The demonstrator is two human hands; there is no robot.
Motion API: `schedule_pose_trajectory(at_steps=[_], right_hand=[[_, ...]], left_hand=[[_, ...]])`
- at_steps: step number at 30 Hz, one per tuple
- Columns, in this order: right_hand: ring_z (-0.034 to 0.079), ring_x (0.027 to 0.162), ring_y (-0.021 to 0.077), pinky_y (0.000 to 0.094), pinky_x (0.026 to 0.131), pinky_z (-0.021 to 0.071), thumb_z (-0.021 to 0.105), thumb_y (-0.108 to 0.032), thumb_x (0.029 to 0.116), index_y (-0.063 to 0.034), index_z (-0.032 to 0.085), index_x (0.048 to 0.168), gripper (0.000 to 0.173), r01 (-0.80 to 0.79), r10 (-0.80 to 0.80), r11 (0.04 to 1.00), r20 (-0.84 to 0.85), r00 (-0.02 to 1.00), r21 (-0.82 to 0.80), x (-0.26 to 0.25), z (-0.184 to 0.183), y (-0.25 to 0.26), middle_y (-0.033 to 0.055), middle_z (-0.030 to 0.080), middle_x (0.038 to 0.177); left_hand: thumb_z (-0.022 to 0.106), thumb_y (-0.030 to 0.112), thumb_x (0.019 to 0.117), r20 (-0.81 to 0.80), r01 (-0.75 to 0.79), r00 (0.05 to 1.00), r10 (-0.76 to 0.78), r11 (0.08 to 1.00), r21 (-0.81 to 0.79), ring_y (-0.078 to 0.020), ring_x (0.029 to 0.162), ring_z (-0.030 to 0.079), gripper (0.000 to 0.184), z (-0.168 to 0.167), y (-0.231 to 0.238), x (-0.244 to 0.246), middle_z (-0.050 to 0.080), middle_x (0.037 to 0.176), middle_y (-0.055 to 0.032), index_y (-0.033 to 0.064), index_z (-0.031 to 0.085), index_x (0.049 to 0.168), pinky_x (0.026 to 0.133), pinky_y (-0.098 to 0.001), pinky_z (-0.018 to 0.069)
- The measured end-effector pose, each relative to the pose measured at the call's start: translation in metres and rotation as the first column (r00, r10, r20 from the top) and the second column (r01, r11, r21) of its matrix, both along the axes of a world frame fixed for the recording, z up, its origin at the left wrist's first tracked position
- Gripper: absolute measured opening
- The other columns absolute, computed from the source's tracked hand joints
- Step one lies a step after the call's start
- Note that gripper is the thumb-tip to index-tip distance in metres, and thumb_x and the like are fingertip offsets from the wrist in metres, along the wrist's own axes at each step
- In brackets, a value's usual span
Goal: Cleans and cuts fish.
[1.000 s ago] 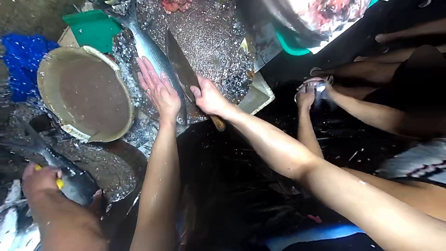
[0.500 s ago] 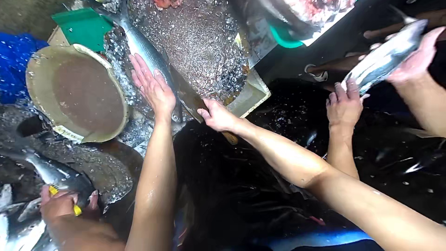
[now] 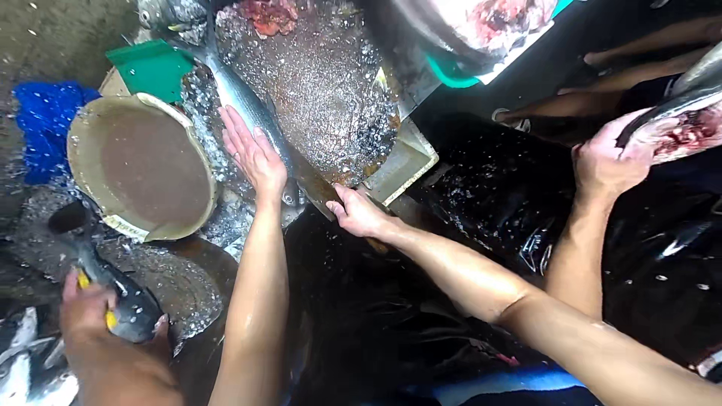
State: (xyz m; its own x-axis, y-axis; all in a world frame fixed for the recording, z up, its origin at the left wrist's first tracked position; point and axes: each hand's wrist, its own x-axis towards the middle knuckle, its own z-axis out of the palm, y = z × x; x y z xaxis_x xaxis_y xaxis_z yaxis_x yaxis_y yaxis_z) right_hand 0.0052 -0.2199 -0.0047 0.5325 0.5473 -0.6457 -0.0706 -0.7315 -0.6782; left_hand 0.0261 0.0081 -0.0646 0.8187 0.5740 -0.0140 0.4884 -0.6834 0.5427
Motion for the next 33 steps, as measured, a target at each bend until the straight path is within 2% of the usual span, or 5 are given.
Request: schedule_pose_trajectory(at_steps=[11,20,24,31,33], right_hand=[[0.071,0.086,0.0246,0.0491,0.076,0.0591,0.051,-0.03,0.1072,-0.0097,0.062,0.124,0.028,0.067,-0.067,0.996,0.0,0.998,0.051,0.043,-0.006,0.035,0.0113,0.071,0.095],[0.072,0.084,0.0231,0.0467,0.075,0.0603,0.053,-0.029,0.1071,-0.0069,0.064,0.12,0.028,0.073,-0.072,0.992,-0.006,0.997,0.1,0.067,-0.013,0.051,0.0117,0.071,0.095],[0.07,0.071,0.0207,0.0429,0.064,0.0601,0.052,-0.027,0.1073,-0.0075,0.063,0.119,0.026,0.098,-0.091,0.985,-0.054,0.994,0.145,0.076,-0.011,0.055,0.0101,0.07,0.089],[0.072,0.096,0.0216,0.0452,0.089,0.059,0.055,-0.026,0.1048,-0.0027,0.064,0.125,0.032,0.101,-0.094,0.972,-0.043,0.995,0.214,0.101,-0.034,0.076,0.0125,0.073,0.102],[0.072,0.088,0.0218,0.0452,0.083,0.0596,0.055,-0.028,0.1051,-0.0031,0.064,0.121,0.031,0.106,-0.095,0.973,-0.062,0.994,0.203,0.108,-0.035,0.082,0.0119,0.072,0.097]], left_hand=[[0.017,0.046,0.1102,-0.128,0.084,0.988,-0.086,0.996,-0.02,-0.0264,0.161,0.005,0.067,0.004,0.044,0.046,0.009,0.174,-0.0063,0.0101,0.012,0.166,0.13,-0.0506,0.0018],[0.017,0.049,0.1098,-0.173,-0.004,0.985,-0.018,0.991,-0.13,-0.0278,0.161,0.0,0.064,0.001,0.067,0.063,0.008,0.174,0.003,0.0197,0.014,0.167,0.126,-0.0609,0.002],[0.013,0.049,0.1094,-0.194,-0.007,0.981,-0.024,0.988,-0.156,-0.0258,0.161,-0.006,0.065,-0.001,0.073,0.064,0.004,0.174,0.0037,0.0199,0.012,0.167,0.125,-0.0624,-0.0069],[0.012,0.05,0.1093,-0.189,-0.002,0.982,-0.028,0.987,-0.158,-0.0249,0.16,-0.01,0.066,-0.005,0.077,0.066,0.0,0.174,0.005,0.0202,0.009,0.168,0.124,-0.0642,-0.0094],[0.012,0.05,0.1095,-0.194,0.001,0.98,-0.032,0.987,-0.159,-0.0252,0.16,-0.01,0.065,-0.005,0.078,0.067,0.0,0.174,0.0044,0.02,0.009,0.168,0.124,-0.0637,-0.0095]])
